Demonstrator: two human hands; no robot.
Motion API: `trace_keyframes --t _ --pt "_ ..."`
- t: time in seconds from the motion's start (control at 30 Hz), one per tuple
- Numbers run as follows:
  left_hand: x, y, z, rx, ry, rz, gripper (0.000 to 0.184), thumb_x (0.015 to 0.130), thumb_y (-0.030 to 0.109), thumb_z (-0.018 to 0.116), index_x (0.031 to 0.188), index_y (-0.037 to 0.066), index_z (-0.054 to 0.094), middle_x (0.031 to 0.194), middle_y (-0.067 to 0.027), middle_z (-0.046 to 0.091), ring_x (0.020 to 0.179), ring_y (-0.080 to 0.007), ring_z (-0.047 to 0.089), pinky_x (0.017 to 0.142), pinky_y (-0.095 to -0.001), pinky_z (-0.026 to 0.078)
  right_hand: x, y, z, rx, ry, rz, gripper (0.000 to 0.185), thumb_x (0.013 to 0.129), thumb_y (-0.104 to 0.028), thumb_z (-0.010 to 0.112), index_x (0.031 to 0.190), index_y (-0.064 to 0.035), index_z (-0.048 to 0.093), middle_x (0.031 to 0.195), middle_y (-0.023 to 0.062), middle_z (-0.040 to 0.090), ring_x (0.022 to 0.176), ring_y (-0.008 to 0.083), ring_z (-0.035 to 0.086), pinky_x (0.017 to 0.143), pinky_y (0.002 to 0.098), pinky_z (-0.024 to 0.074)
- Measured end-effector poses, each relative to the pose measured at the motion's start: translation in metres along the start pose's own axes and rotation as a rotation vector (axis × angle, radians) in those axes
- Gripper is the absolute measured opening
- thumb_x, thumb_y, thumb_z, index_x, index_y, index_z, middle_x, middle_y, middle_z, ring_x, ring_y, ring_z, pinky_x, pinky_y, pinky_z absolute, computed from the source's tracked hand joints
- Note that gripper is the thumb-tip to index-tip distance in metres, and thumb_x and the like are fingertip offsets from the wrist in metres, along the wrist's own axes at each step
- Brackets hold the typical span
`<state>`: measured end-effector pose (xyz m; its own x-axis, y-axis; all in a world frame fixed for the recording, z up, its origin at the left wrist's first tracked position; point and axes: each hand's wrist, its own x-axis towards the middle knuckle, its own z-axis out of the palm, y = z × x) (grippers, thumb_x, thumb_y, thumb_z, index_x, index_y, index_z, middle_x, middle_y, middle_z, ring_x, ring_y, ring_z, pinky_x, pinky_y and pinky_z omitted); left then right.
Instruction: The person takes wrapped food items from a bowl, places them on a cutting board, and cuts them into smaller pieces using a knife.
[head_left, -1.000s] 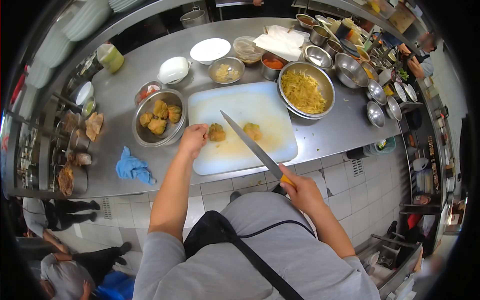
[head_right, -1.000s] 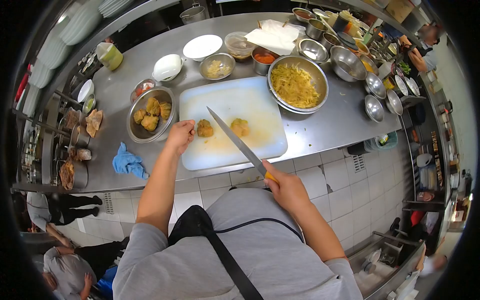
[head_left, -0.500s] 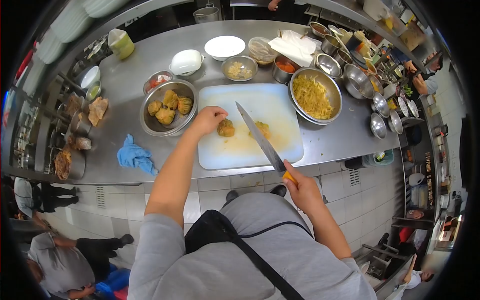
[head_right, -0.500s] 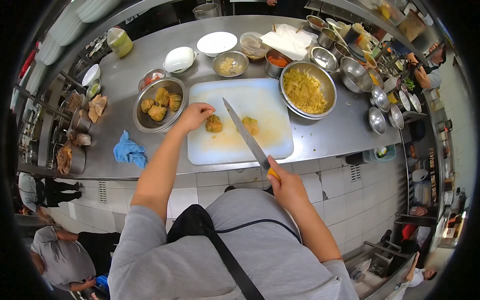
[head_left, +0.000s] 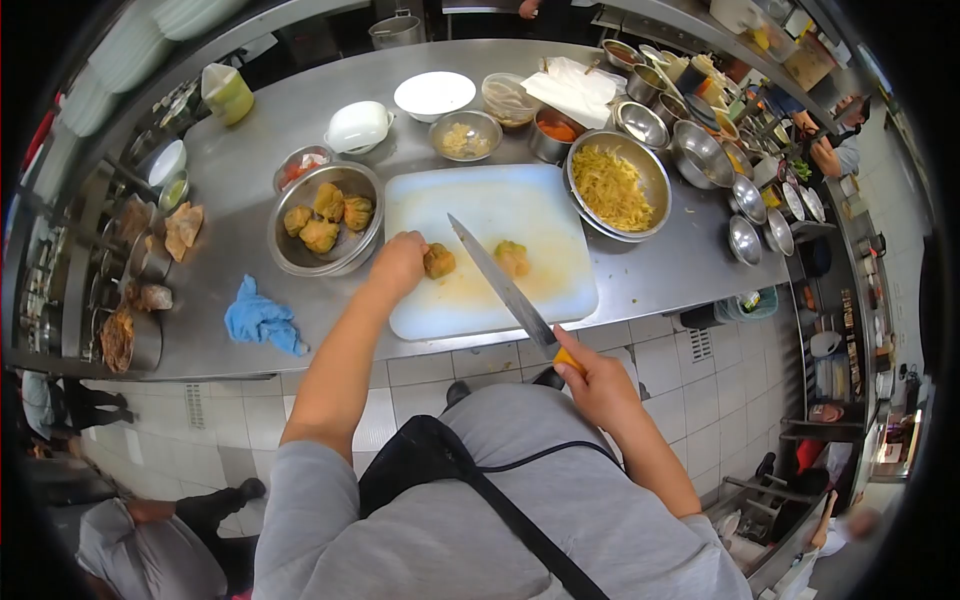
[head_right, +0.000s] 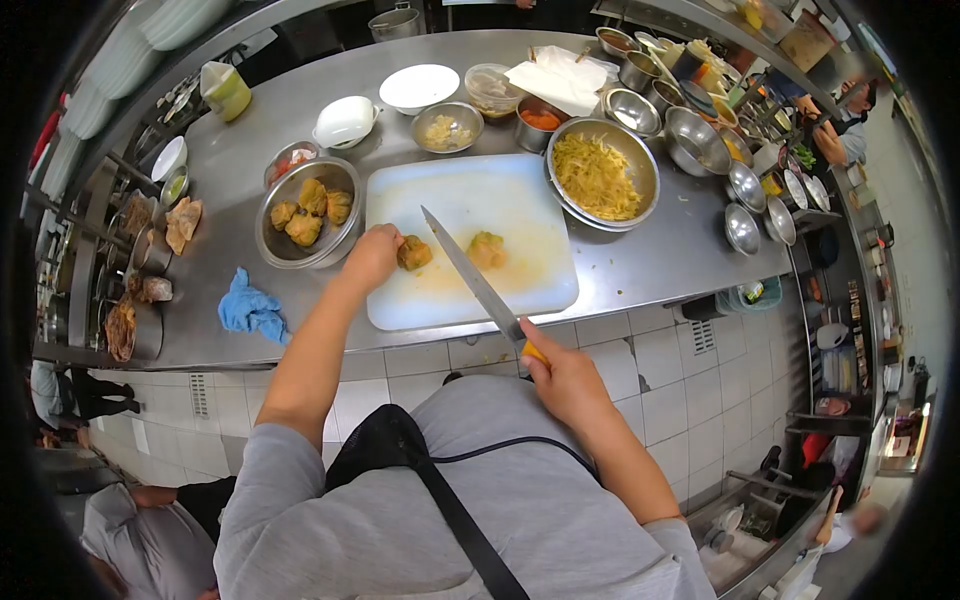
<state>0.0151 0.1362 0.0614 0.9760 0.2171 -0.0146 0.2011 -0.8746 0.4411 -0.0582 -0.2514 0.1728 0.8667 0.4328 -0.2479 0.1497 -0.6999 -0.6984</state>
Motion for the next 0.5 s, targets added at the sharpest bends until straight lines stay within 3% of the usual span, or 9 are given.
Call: trace_keyframes --t 0.2,0.3,0.37,0.5 --pt "-0.037 0.010 0.003 -0.265 -0.053 -0.217 0.025 0.101 0.022 0.069 0.102 -0.002 0.075 0.096 -0.0233 0.077 0.088 -0.0387 0.074 0.082 -0.0463 0.057 0.001 -0.011 0.008 0.006 -0.081 -0.050 0.054 0.103 -0.021 0.071 0.155 -0.0237 0.059 0.098 0.0215 0.076 0.091 0.0448 0.072 0.085 0.0478 0.0573" --pt "-0.051 0.013 0.007 -0.384 0.053 -0.218 0.024 0.099 0.020 0.069 0.101 -0.002 0.077 0.096 -0.0240 0.078 0.095 -0.0428 0.074 0.088 -0.0473 0.058 0.000 -0.016 0.010 -0.048 -0.109 -0.058 0.053 0.103 -0.020 0.070 0.154 -0.0229 0.059 0.096 0.0187 0.076 0.088 0.0436 0.072 0.084 0.0470 0.0574" --pt "-0.056 0.013 0.007 -0.411 0.066 -0.224 0.023 0.100 0.019 0.069 0.102 -0.002 0.076 0.097 -0.0245 0.077 0.095 -0.0434 0.074 0.088 -0.0476 0.058 0.000 -0.014 0.013 -0.061 -0.089 -0.058 0.054 0.102 -0.017 0.072 0.154 -0.0253 0.060 0.090 0.0201 0.076 0.077 0.0362 0.073 0.078 0.0378 0.0568" --pt "-0.060 0.008 0.009 -0.363 0.110 -0.132 0.020 0.101 0.016 0.069 0.106 -0.003 0.074 0.101 -0.0260 0.076 0.096 -0.0458 0.072 0.089 -0.0498 0.057 -0.002 -0.021 0.013 -0.056 -0.097 -0.073 0.052 0.102 -0.019 0.071 0.153 -0.0214 0.060 0.097 0.0167 0.077 0.086 0.0417 0.072 0.082 0.0452 0.0572"
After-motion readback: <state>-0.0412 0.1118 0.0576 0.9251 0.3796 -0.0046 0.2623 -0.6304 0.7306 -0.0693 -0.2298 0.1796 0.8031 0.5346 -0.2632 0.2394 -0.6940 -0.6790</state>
